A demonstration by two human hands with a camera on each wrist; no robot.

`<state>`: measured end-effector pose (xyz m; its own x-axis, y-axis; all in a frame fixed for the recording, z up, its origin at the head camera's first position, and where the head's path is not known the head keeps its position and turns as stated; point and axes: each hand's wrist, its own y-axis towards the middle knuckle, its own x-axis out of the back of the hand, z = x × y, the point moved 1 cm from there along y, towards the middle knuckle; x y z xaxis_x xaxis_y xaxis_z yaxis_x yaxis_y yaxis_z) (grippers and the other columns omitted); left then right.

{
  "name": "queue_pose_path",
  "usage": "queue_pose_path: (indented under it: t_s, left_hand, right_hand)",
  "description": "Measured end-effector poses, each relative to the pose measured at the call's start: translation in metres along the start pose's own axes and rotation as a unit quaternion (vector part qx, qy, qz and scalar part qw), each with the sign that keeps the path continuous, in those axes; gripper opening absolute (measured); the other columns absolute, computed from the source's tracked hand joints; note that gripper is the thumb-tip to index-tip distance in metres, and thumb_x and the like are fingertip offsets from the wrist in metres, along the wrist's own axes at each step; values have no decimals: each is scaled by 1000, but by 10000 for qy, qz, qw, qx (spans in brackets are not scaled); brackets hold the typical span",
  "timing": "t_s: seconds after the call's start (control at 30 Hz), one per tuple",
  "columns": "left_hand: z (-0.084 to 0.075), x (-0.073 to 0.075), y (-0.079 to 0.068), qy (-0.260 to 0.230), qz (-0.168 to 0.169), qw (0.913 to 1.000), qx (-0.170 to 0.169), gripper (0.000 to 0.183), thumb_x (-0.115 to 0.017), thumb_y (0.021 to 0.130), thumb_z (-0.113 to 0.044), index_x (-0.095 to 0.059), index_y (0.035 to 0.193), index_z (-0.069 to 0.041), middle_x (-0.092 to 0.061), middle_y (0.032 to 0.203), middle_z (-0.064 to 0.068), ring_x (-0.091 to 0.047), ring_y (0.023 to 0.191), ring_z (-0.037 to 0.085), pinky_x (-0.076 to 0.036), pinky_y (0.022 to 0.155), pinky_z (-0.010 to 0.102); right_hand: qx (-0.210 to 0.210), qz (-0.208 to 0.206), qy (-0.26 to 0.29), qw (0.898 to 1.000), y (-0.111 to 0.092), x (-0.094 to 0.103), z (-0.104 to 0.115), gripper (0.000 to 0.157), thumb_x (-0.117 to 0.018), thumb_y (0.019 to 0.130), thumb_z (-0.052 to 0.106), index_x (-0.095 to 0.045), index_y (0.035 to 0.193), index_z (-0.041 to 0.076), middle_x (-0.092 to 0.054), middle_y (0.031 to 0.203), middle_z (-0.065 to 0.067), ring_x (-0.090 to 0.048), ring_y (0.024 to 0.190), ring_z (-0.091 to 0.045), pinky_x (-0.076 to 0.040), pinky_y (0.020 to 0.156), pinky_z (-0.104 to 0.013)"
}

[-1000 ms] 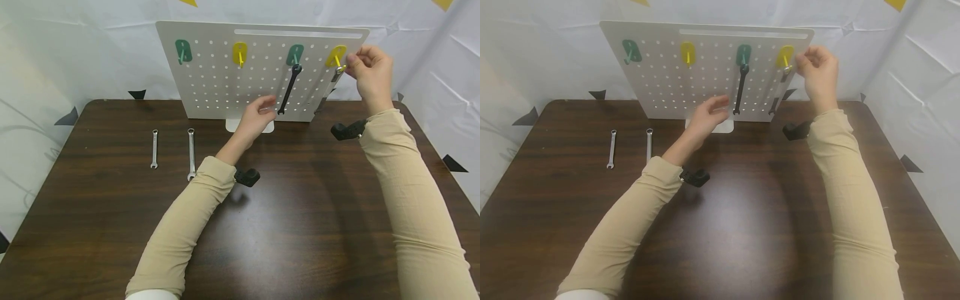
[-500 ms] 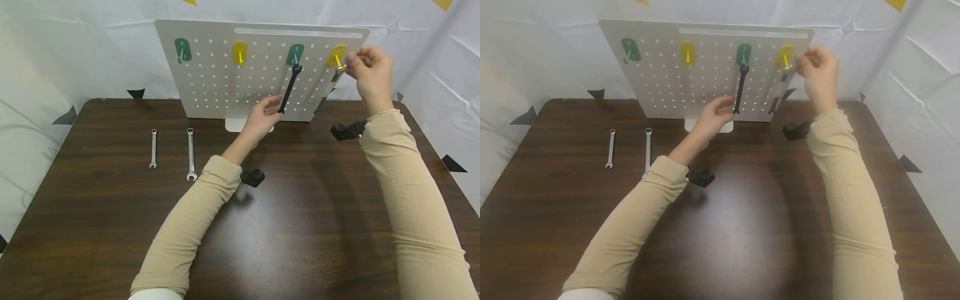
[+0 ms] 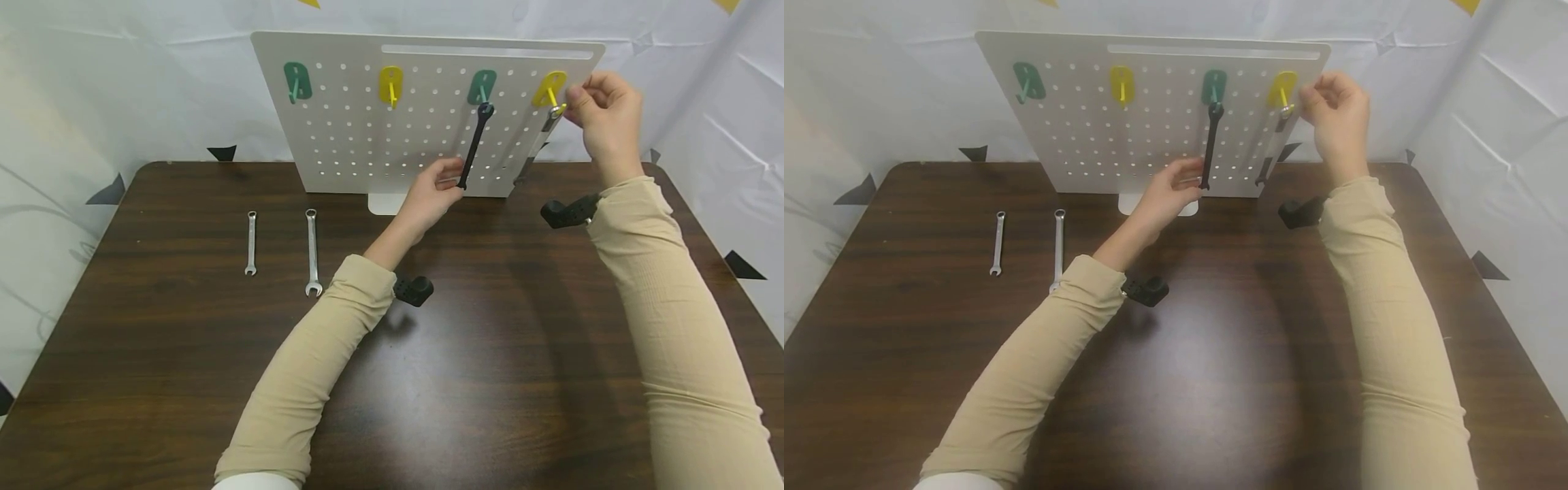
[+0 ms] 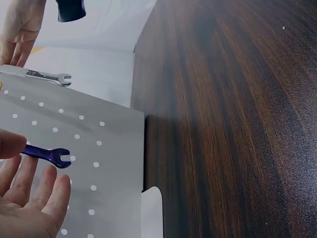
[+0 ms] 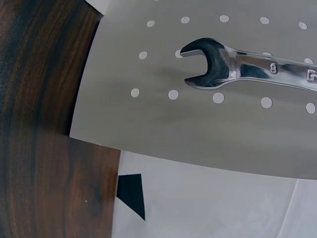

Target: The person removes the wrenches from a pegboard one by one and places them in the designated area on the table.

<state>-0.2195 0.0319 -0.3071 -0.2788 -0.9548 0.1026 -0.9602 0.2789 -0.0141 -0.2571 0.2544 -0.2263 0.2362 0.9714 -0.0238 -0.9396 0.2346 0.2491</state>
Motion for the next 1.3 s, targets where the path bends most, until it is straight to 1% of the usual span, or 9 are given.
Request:
queue_pose_path:
  t_s: [0.13,0.47,0.57,0.77,0.87,1.03,1.1,1.17,1.3]
  left_hand:
    - [1,-1,-1,8,155,9999,-18,49,-52,91,2,-45,139,-6,-54,138,13,-53,126,25,-48,103,25]
    - [0,-2,-8,-22,350,9992,-206,46,-53,92,3,-47,137,-4,-57,129,20,-57,120,29,-51,99,27]
    - [-1,-3,-10,42,392,9990,-196,44,-54,92,1,-49,136,-4,-59,126,19,-58,120,28,-51,99,27]
    - [-4,-2,-14,81,400,9990,-189,40,-57,94,-5,-51,133,-5,-59,126,16,-59,116,25,-52,93,26]
    - [-5,-2,-16,10,362,9991,-238,36,-59,94,-8,-54,130,-5,-60,124,15,-61,112,25,-54,91,31]
    - [-7,-1,-19,-142,225,9991,-329,31,-61,93,-11,-58,122,-1,-62,116,16,-65,102,25,-55,82,26]
    - [-8,0,-20,-254,207,9990,-298,30,-61,93,-10,-59,121,0,-63,113,16,-66,99,24,-56,79,23]
    - [-9,0,-21,-370,241,9987,-238,29,-61,93,-8,-59,121,1,-63,113,17,-67,98,25,-57,78,23]
    - [-13,3,-23,-598,377,9974,-103,33,-60,93,-7,-57,125,-2,-63,115,18,-65,103,32,-59,82,29]
  right_hand:
    - [11,17,86,10000,-1,0,-1,12,-65,87,4,-61,77,10,-67,73,5,-63,69,-4,-55,67,-9]
    - [122,33,-104,9999,-2,2,-2,14,-62,89,3,-62,78,11,-67,74,7,-63,71,-3,-55,67,-8]
    - [134,23,-125,9998,-2,2,-2,14,-62,89,4,-62,78,12,-67,74,7,-63,72,-3,-55,68,-8]
    - [162,3,-189,9997,0,2,-2,11,-64,88,7,-62,79,12,-67,76,7,-63,73,-3,-55,69,-7]
    - [143,-27,-139,9998,0,2,-2,10,-64,88,7,-62,79,12,-67,75,7,-63,73,-4,-55,69,-8]
    - [119,-62,-85,9999,1,1,-3,11,-64,88,6,-62,79,12,-67,75,7,-63,73,-4,-55,69,-8]
    - [111,-64,-62,9999,1,1,-3,11,-64,88,6,-62,79,12,-67,75,6,-63,73,-4,-55,69,-8]
    - [107,-60,-51,9999,1,1,-3,12,-63,88,6,-62,78,11,-67,74,6,-63,72,-4,-55,68,-8]
    - [106,-33,-33,9999,0,1,-4,13,-63,88,5,-61,78,11,-67,73,7,-62,71,-3,-55,67,-8]
